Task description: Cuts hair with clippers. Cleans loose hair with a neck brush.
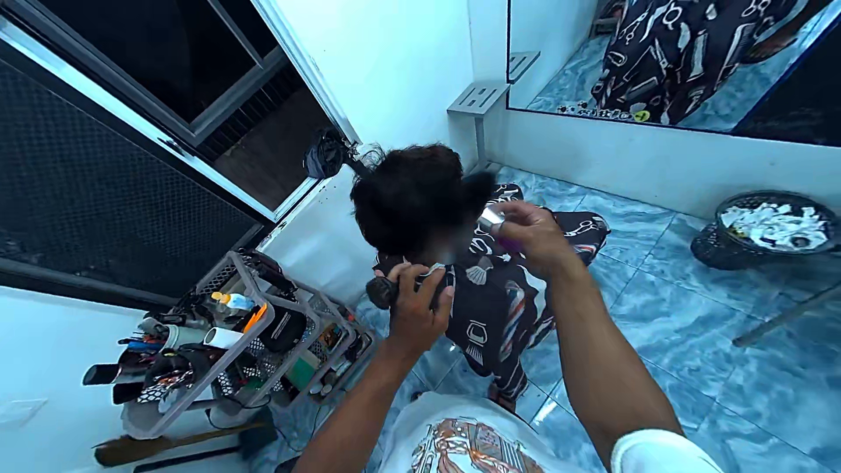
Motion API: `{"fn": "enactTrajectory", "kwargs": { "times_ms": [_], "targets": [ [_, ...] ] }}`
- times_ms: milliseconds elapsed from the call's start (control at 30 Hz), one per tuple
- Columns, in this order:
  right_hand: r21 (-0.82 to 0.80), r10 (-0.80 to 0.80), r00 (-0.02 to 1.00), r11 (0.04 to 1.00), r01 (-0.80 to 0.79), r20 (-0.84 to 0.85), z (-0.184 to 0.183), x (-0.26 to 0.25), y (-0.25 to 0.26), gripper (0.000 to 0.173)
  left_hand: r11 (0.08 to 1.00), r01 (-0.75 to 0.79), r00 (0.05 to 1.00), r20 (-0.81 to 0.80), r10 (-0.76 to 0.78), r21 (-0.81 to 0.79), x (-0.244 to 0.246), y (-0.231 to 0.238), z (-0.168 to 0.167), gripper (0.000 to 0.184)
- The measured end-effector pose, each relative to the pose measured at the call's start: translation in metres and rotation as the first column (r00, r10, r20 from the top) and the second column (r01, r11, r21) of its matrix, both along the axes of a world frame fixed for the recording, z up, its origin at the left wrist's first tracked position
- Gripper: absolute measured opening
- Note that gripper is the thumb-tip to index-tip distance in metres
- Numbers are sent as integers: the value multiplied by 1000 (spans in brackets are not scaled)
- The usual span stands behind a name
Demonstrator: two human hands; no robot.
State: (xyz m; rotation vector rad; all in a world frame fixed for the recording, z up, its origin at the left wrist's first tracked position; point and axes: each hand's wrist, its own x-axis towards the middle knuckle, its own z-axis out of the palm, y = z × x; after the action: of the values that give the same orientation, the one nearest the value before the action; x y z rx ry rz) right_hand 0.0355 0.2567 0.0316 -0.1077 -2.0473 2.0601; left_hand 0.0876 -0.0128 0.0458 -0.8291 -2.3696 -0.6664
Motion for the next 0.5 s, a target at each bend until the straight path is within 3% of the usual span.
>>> {"fn": "enactTrajectory", "kwargs": {
  "times_ms": [33, 100, 167, 267, 400, 500],
  "targets": [
    [81, 24, 999, 996, -26, 27, 7, -5, -1, 36, 1000, 12, 1000, 24, -12, 2, 1, 6, -3, 33],
    [187, -114, 992, 977, 104, 46, 5, -38, -5, 41, 998, -16, 993, 119, 22, -52, 6, 20, -6, 44],
    [90, -258, 964, 963, 253, 57, -2, -63, -10, 53, 992, -44, 949, 304, 79, -121, 11, 34, -2, 66],
    [-145, -220, 971, 962, 232, 97, 3, -28, -16, 56, 977, -70, 826, 537, 170, -201, -1, 48, 14, 90],
    [-336, -138, 990, 934, 123, -22, 2, 30, -25, 48, 982, -118, 803, 567, 182, -148, -24, 60, 3, 88],
    [-215, -236, 970, 952, 217, -64, 12, 40, -29, 52, 957, -123, 808, 534, 250, -261, -30, 62, -3, 75]
  ]
}}
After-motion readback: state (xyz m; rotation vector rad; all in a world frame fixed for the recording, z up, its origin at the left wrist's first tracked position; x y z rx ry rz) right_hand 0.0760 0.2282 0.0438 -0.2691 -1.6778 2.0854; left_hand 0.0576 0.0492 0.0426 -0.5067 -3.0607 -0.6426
